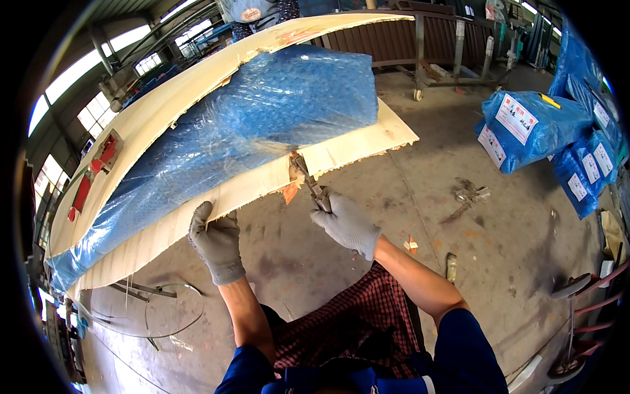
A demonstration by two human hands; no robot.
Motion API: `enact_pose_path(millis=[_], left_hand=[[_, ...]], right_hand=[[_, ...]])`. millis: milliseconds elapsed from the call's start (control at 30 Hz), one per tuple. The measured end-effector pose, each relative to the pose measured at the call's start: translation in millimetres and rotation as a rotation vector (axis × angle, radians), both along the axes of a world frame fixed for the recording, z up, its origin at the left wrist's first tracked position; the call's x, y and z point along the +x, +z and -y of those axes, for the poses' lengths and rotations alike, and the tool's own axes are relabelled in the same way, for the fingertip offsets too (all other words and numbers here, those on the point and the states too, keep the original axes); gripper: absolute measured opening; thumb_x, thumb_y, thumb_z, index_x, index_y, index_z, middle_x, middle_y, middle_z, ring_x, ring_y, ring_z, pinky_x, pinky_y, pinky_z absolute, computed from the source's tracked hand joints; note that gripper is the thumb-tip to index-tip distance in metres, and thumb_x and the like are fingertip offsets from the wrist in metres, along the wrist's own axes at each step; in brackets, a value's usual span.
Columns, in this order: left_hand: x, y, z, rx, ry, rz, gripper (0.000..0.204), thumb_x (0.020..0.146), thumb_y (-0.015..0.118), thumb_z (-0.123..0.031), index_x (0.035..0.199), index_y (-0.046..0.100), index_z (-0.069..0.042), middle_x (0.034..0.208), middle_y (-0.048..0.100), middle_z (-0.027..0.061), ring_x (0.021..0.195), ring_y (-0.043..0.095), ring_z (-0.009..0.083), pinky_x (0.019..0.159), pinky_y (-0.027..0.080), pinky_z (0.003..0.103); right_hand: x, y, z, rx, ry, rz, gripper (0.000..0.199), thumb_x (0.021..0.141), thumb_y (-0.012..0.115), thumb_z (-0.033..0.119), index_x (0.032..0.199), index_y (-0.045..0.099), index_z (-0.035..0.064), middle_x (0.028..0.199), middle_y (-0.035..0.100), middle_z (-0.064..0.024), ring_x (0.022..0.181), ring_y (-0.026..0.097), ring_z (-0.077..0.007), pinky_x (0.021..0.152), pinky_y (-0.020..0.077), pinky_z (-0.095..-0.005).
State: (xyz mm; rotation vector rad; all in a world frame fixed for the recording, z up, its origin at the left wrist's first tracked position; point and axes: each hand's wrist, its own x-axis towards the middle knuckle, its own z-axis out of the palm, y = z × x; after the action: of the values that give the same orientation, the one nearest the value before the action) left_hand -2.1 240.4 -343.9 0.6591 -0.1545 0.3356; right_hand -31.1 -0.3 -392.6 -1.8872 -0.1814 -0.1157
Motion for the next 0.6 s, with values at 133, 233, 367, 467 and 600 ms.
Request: enact_pose_path(millis=[133,233,367,467,600], left_hand=[[-1.6,0.0,0.5,0.037,-0.044,0.019,0.01,0.085,0.049,-0.002,0.086,0.058,0.001,0.092,0.061,0.0109,0.09,0.063,0.0242,0.082,0.054,0.042],[-1.0,-2.7,-1.9,0.037,-0.022,0.006,0.013,0.086,0.049,-0.005,0.088,0.059,0.003,0.091,0.061,0.0101,0.086,0.062,0.0211,0.076,0.053,0.035],[-9.9,6.1,7.9,0.043,-0.011,-0.024,0.015,0.087,0.05,-0.008,0.088,0.061,0.002,0.091,0.061,0.0093,0.083,0.062,0.0192,0.074,0.051,0.03],[0.2,-19.7,-9.7,0.106,-0.088,0.01,0.013,0.086,0.05,-0.006,0.091,0.059,0.003,0.097,0.062,0.0123,0.089,0.064,0.026,0.072,0.057,0.039],[-20.3,-1.1,6.6,0.058,-0.104,-0.08,0.014,0.086,0.052,-0.008,0.093,0.06,0.002,0.096,0.062,0.0114,0.088,0.065,0.0256,0.069,0.056,0.038]], right_hand=[[2.0,11.0,2.7,0.167,0.135,-0.086,0.023,0.085,0.059,0.023,0.086,0.053,0.001,0.067,0.052,-0.004,0.063,0.05,-0.0138,0.059,0.0408,-0.0316],[-7.5,36.4,6.7,0.048,0.142,-0.154,0.023,0.085,0.059,0.023,0.086,0.053,0.0005,0.068,0.052,-0.0037,0.061,0.05,-0.013,0.057,0.0412,-0.0308],[-2.5,35.9,22.2,-0.054,0.175,-0.101,0.022,0.086,0.059,0.023,0.084,0.052,0.0012,0.067,0.051,-0.0023,0.058,0.048,-0.0114,0.055,0.0413,-0.0297],[-3.7,49.7,28.4,-0.139,0.259,-0.25,0.022,0.086,0.06,0.023,0.082,0.053,0.0028,0.065,0.05,-0.0005,0.057,0.048,-0.0099,0.055,0.0413,-0.0293],[-1.0,54.1,19.7,-0.083,0.213,-0.283,0.021,0.087,0.058,0.024,0.081,0.054,0.0045,0.064,0.049,0.0009,0.056,0.046,-0.0086,0.051,0.0385,-0.0285]])
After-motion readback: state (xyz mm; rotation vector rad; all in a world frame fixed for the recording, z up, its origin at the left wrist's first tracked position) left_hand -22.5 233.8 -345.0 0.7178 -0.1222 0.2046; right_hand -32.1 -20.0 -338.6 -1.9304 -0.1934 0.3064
